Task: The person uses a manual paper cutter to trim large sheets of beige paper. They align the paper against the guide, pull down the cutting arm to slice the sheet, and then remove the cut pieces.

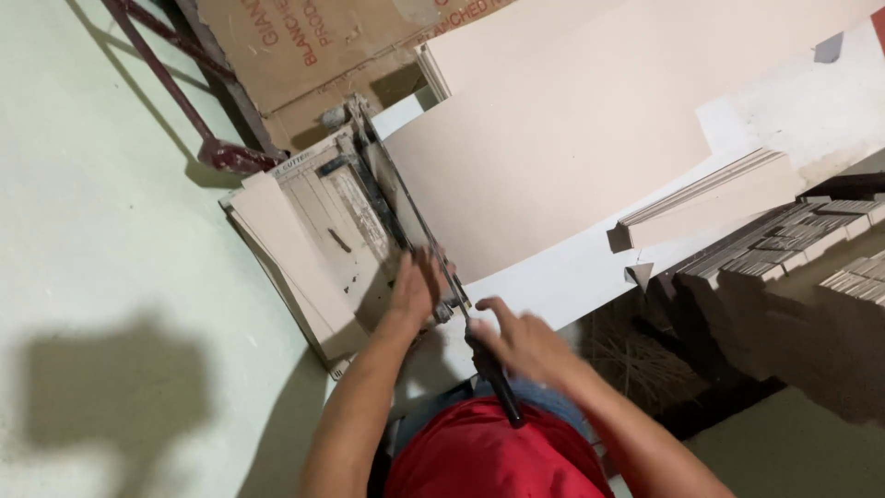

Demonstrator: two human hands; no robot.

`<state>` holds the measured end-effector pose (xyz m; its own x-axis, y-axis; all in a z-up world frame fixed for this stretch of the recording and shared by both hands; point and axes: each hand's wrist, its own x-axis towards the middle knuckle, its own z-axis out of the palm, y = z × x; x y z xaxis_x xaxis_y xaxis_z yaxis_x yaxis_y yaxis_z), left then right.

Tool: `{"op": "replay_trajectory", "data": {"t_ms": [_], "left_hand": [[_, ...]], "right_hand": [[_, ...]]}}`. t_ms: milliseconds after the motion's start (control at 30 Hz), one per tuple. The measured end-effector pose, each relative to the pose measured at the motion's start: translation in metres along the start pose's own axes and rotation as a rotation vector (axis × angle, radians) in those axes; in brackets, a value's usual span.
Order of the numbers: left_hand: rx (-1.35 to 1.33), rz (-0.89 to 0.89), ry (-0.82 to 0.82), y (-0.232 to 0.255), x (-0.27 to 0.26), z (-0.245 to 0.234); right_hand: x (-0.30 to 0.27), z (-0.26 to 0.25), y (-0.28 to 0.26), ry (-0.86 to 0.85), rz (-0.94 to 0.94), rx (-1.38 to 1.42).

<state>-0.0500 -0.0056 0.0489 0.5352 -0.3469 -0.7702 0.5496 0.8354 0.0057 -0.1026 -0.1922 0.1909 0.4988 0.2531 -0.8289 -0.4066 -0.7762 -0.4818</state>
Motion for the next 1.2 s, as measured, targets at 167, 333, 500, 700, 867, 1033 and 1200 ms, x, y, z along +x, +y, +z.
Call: {"op": "replay_trajectory", "data": {"t_ms": [167,333,500,700,867,1033,1200], "left_hand": [[-2.813,-1.171,0.609,-0.004,-0.006,-0.073],[-3.044,-0.754,0.321,0.054,-0.04,-0.097],[-2.909,-0.599,0.119,0.119,-0.058,-0.107],[-2.955,-0.358,-0.061,0.136,-0.065,-0.097],[-3.15,-0.352,0.024,0.122,-0.07,-0.085],[-3.274,-0.586,0.05,0.087,-0.064,-0.039],[-3.426,-0.488,0.064,0.07,-0.051,-0.029]], "right_hand": [[0.136,0.052,0.066,0.152,-0.269,0.319],[0.127,0.055,0.046,0.152,-0.142,0.508],[0.113,0.042,0.041,0.133,-0.033,0.732],[0.117,0.056,0.113,0.383,0.167,1.087],[0.131,0.004,0.174,0.525,0.101,1.494],[0.083,0.016,0.159,0.481,0.113,1.353],[0.113,0.002,0.132,0.384,0.124,1.25]]}}
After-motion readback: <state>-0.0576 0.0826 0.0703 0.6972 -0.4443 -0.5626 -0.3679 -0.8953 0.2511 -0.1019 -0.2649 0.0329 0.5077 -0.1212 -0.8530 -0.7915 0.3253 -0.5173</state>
